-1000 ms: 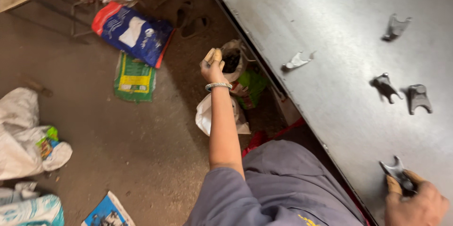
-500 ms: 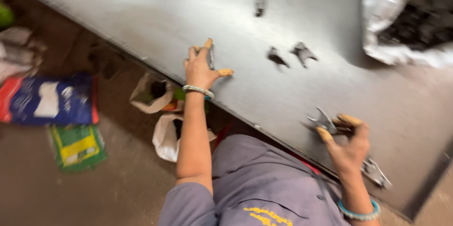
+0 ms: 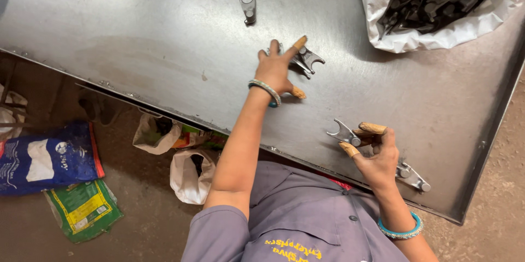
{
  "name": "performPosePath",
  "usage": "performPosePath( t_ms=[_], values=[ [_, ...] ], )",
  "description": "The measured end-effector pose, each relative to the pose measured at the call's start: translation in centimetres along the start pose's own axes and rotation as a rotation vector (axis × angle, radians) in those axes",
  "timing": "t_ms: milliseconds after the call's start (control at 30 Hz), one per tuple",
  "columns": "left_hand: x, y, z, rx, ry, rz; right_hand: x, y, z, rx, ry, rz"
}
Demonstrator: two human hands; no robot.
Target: The person takes small metal yoke fittings and bolts from a bag on a metal table and fits the parts together by hand, pressing bolts into the yoke components. Assembled units are set on the table and the person repeats the fitting with additional parts.
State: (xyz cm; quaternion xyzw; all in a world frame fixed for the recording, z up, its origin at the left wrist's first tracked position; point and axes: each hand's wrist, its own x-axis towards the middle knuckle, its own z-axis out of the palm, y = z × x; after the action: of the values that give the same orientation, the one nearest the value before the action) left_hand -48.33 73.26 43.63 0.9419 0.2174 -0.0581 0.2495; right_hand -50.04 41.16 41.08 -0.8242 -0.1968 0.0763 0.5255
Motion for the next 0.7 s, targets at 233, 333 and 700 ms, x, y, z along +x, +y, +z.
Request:
performPosePath(
  t_ms=[233, 333, 700],
  values=[
    [-1.0, 4.9, 1.2, 0.166, -0.03, 0.074, 0.1, 2.7, -1.6, 0.82, -0.119, 0.293],
    [-1.8, 6.2, 1.5, 0.132, -0.104, 0.096, 0.6, 4.4, -2.8, 1.184, -0.175, 0.578],
    [-5.1, 8.5, 4.6, 0.084, -0.138, 0.224, 1.7, 6.4, -4.8, 1.16, -0.325, 0.689]
  ],
)
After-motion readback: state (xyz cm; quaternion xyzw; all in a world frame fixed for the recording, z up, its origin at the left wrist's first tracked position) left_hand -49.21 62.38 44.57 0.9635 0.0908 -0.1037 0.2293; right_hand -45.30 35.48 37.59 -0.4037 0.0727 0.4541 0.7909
